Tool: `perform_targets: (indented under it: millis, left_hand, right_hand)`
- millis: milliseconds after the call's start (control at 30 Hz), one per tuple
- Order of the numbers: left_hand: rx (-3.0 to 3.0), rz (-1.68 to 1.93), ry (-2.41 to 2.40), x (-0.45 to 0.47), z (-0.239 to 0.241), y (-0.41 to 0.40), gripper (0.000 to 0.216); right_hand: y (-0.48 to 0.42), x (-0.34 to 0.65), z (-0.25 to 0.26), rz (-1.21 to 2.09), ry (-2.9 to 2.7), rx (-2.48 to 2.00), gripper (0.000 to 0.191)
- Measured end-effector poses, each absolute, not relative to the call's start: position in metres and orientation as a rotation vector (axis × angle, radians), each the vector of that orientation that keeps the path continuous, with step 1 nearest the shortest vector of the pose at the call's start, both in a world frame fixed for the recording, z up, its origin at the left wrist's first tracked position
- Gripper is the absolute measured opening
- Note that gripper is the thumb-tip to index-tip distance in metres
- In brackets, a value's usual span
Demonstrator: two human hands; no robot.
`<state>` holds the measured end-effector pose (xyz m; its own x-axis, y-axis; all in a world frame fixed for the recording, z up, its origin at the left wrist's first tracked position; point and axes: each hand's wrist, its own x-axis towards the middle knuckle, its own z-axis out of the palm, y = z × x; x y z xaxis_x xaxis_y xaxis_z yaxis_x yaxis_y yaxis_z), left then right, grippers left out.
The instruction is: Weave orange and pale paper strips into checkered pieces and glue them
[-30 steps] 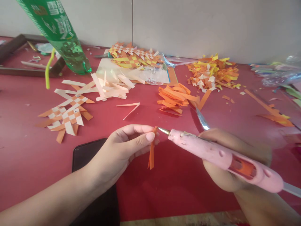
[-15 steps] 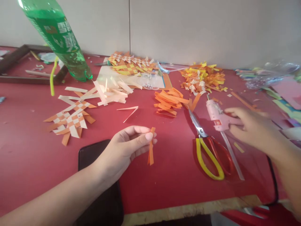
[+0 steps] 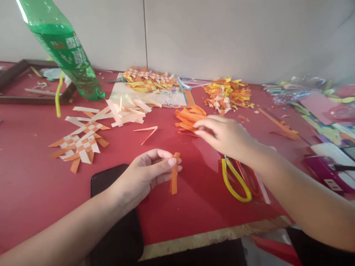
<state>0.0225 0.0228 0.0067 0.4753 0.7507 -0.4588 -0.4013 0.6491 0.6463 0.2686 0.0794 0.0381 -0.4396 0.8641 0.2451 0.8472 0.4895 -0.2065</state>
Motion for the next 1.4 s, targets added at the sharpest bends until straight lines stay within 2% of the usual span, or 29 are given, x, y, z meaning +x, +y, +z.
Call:
perform_targets:
  millis: [200, 300, 367, 500, 667, 833, 1033, 1167, 1400]
  left_hand:
    - [0.503, 0.705, 0.785, 0.022, 0.007, 0.022, 0.021]
    - [0.495, 0.715, 0.769, 0.022, 0.007, 0.021, 0.02]
    - [0.494, 0.716, 0.756, 0.022, 0.007, 0.021, 0.019]
    - [0.482, 0.755, 0.711, 0.022, 0.008, 0.021, 0.017]
    - [0.479, 0.82, 0.64, 0.023, 0.012, 0.02, 0.013]
    - [0.467, 0.856, 0.638, 0.023, 0.012, 0.022, 0.012]
    - [0.434, 0.824, 0.696, 0.022, 0.008, 0.025, 0.009]
    - [0.409, 0.79, 0.726, 0.021, 0.009, 0.024, 0.009]
    - [0.387, 0.762, 0.756, 0.021, 0.009, 0.025, 0.011]
  right_hand:
    - [0.127, 0.184, 0.019, 0.339, -2.601, -1.071, 0.022]
    - [0.135, 0.17, 0.019, 0.545, -2.635, -1.006, 0.03]
    - [0.132, 0.171, 0.022, 0.752, -2.562, -1.034, 0.027]
    - [0.109, 0.189, 0.034, 1.26, -2.077, -1.293, 0.012]
    - [0.068, 0.212, 0.039, 1.675, -1.338, -1.341, 0.014]
    - [0.043, 0.221, 0.029, 1.57, -1.28, -1.244, 0.021]
    - [0.04, 0.227, 0.013, 1.215, -1.438, -1.177, 0.01]
    - [0.036, 0.23, 0.009, 1.301, -1.333, -1.147, 0.009]
    - [0.031, 0.226, 0.007, 1.419, -1.216, -1.18, 0.019]
